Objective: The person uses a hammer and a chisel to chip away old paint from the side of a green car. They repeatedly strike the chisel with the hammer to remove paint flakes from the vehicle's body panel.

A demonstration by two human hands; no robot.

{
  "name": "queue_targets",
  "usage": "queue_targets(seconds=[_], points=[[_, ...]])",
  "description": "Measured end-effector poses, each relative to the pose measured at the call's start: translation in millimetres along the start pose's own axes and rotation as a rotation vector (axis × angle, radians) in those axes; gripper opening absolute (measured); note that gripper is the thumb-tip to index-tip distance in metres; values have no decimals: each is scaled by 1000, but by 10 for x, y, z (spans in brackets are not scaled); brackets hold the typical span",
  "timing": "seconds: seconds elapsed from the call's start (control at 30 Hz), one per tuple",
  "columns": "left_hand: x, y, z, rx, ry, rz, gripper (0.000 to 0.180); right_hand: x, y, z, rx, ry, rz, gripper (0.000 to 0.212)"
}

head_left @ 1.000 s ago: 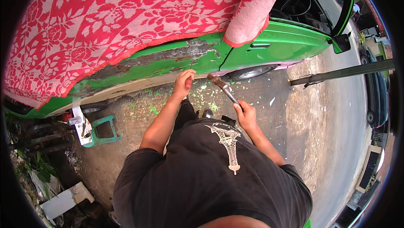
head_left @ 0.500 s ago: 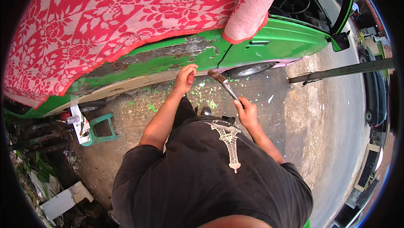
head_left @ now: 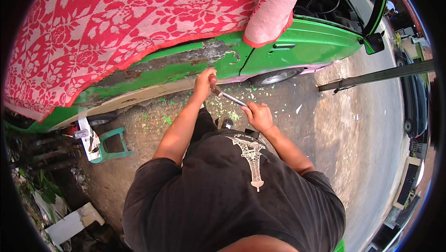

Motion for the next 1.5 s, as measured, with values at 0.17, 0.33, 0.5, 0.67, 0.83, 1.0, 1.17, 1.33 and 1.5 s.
queue_targets(seconds=[0.17, 0.33, 0.5, 0.67, 0.83, 1.0, 1.17, 1.33, 1.5], points=[[-52, -134, 405, -50, -4, 15, 26, 129, -113, -191, -161, 105, -63, 22], [-7, -166, 207, -82, -54, -58, 29, 172, -255, -279, -321, 268, -118, 24], [-47, -144, 343, -41, -88, -55, 30, 203, -250, -307, -357, 289, -93, 24], [-5, -114, 246, -62, -70, -81, 30, 213, -245, -344, -350, 275, -86, 25], [70, -3, 97, -90, -18, -129, 28, 149, -179, -311, -385, 325, -39, 26], [44, 41, 111, -1, -16, -88, 28, 313, 52, 128, -101, 306, -92, 22], [24, 60, 164, -14, -12, -79, 27, 335, 160, 289, 210, 265, -147, 20], [-59, -229, 987, 160, -4, -74, 26, -111, 109, -269, -163, 84, 52, 23], [-78, -266, 414, -38, -116, -44, 30, 140, -119, -328, -293, 229, -30, 25]])
Point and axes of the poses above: each hand's wrist, its own y-axis towards the middle knuckle, its own x-axis out of the back of the hand, z = x × y, the point moved 8 cm from there along y, towards the middle knuckle
